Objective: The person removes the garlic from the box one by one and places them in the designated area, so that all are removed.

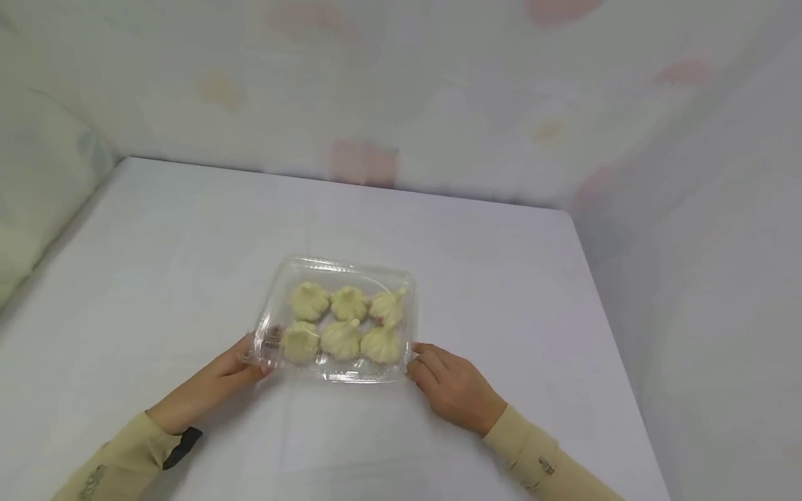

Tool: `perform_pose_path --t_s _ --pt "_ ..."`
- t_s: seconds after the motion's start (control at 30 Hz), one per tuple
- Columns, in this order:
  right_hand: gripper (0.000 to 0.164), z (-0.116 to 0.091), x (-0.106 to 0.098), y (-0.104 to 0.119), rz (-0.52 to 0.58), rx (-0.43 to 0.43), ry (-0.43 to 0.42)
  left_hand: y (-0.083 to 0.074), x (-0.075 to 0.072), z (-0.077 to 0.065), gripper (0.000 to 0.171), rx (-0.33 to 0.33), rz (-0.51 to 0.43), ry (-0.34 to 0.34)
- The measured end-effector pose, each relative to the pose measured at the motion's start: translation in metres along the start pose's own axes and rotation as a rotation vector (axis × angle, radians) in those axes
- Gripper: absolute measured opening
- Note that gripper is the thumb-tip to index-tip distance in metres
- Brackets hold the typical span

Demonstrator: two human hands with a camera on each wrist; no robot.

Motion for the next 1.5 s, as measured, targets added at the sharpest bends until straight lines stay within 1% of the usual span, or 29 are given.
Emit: perform_pose_path --t_s 0.13,0.2,0.3,0.37,0.43,0.53,0.6,0.67,0.73,0.77,0.87,0.97,1.03,1.13,1.23,1.3,1.37,1.43,1.5 --pt "0.03 0.003 -0.008 -0.009 0.093 0.118 -0.015 -0.003 0.009 0.005 0.069 -0.017 0.051 0.001" --pt "0.031 0.011 -0.016 -0.015 0.149 0.181 -0.041 -0.006 0.012 0.008 0.067 -0.001 0.068 -0.002" --pt "0.033 0.033 -0.032 -0.033 0.216 0.307 -0.081 -0.009 0.011 0.011 0.065 0.035 0.104 0.0" --pt "0.036 0.054 -0.041 -0.051 0.234 0.4 -0.102 -0.01 0.008 0.012 0.065 0.038 0.105 0.0" --pt "0.039 0.078 -0.043 -0.073 0.246 0.479 -0.118 -0.008 0.006 0.013 0.067 0.029 0.084 0.007" --pt "0.041 0.109 -0.033 -0.104 0.265 0.554 -0.124 -0.004 0.003 0.015 0.072 -0.001 0.044 0.018" --pt "0.039 0.125 -0.022 -0.122 0.281 0.595 -0.127 -0.002 0.003 0.017 0.08 -0.018 0.003 0.022" --pt "0.037 0.134 -0.011 -0.136 0.3 0.657 -0.119 0.0 0.003 0.02 0.088 -0.041 -0.004 0.03" --pt "0.036 0.138 0.0 -0.148 0.319 0.723 -0.124 0.0 0.003 0.024 0.096 -0.057 0.001 0.044" --pt "0.035 0.139 0.005 -0.153 0.337 0.761 -0.12 -0.001 0.003 0.026 0.1 -0.065 0.018 0.052" --pt "0.037 0.138 0.022 -0.163 0.4 0.864 -0.075 -0.002 0.001 0.03 0.105 -0.072 0.085 0.078" --pt "0.043 0.13 0.037 -0.167 0.48 0.97 0.035 -0.002 -0.001 0.032 0.107 -0.061 0.116 0.092" --pt "0.046 0.12 0.045 -0.167 0.541 1.041 0.112 -0.001 -0.002 0.032 0.107 -0.058 0.123 0.099" --pt "0.049 0.099 0.054 -0.166 0.653 1.151 0.228 0.0 -0.003 0.033 0.105 -0.04 0.127 0.112" --pt "0.051 0.077 0.061 -0.164 0.784 1.226 0.313 0.0 -0.004 0.035 0.104 -0.025 0.132 0.12" --pt "0.052 0.064 0.063 -0.162 0.883 1.265 0.345 0.0 -0.005 0.035 0.103 -0.02 0.126 0.121" --pt "0.053 0.052 0.06 -0.161 0.938 1.295 0.358 0.001 -0.004 0.035 0.102 -0.013 0.117 0.123" --pt "0.052 0.04 0.054 -0.16 0.967 1.322 0.342 0.002 -0.002 0.034 0.102 -0.001 0.097 0.124" --pt "0.05 0.03 0.046 -0.159 0.979 1.339 0.301 0.003 0.001 0.034 0.103 0.019 0.081 0.124"
Point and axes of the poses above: each hand's wrist, its own z-axis towards the middle knuckle, its own x-axis out of the palm, y = z × x, the point moved 3 cm from there along z, towards the middle knuckle, and after that the axes turned 13 degrees about x, right-handed, at the moved point
